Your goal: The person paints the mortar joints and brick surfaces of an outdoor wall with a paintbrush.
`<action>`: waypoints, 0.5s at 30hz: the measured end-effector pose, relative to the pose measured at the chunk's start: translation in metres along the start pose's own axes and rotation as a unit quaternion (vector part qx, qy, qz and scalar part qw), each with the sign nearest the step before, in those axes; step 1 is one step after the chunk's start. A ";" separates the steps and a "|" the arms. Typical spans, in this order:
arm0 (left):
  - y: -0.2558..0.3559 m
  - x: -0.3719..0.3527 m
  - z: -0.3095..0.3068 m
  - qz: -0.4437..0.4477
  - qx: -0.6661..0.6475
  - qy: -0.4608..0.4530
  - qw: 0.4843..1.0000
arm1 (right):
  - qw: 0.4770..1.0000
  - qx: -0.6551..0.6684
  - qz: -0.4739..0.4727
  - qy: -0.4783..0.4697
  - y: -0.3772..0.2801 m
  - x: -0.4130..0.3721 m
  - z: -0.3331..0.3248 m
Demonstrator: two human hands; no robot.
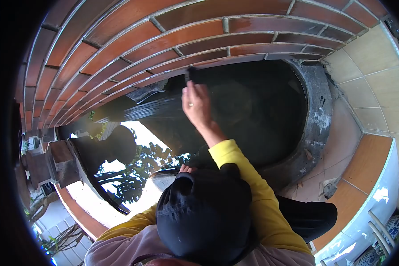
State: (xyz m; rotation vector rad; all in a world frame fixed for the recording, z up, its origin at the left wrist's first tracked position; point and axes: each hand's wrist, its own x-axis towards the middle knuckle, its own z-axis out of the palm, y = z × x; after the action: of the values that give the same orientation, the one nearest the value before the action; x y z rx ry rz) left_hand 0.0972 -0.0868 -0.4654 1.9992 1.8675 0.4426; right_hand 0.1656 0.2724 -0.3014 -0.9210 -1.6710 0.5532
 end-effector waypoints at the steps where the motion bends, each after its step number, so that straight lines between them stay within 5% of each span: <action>1: 0.010 0.008 -0.012 -0.021 -0.028 -0.001 0.999 | 0.993 0.060 -0.018 -0.102 -0.016 -0.003 0.013; 3: 0.045 0.030 -0.060 -0.070 -0.081 0.000 0.994 | 0.962 0.146 -0.104 -0.208 -0.027 -0.016 0.031; 6: 0.053 0.033 -0.068 -0.117 -0.110 -0.022 0.987 | 0.963 0.168 -0.070 -0.197 -0.030 -0.017 -0.006; 15: 0.071 0.042 -0.091 -0.122 -0.070 -0.044 0.989 | 0.983 0.004 0.039 -0.177 -0.021 0.011 -0.273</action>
State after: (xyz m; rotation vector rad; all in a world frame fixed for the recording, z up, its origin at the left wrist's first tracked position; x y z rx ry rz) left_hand 0.1200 -0.0439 -0.3524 1.6473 1.9387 0.3960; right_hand 0.4175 0.2429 -0.1985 -0.9239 -1.9539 0.8129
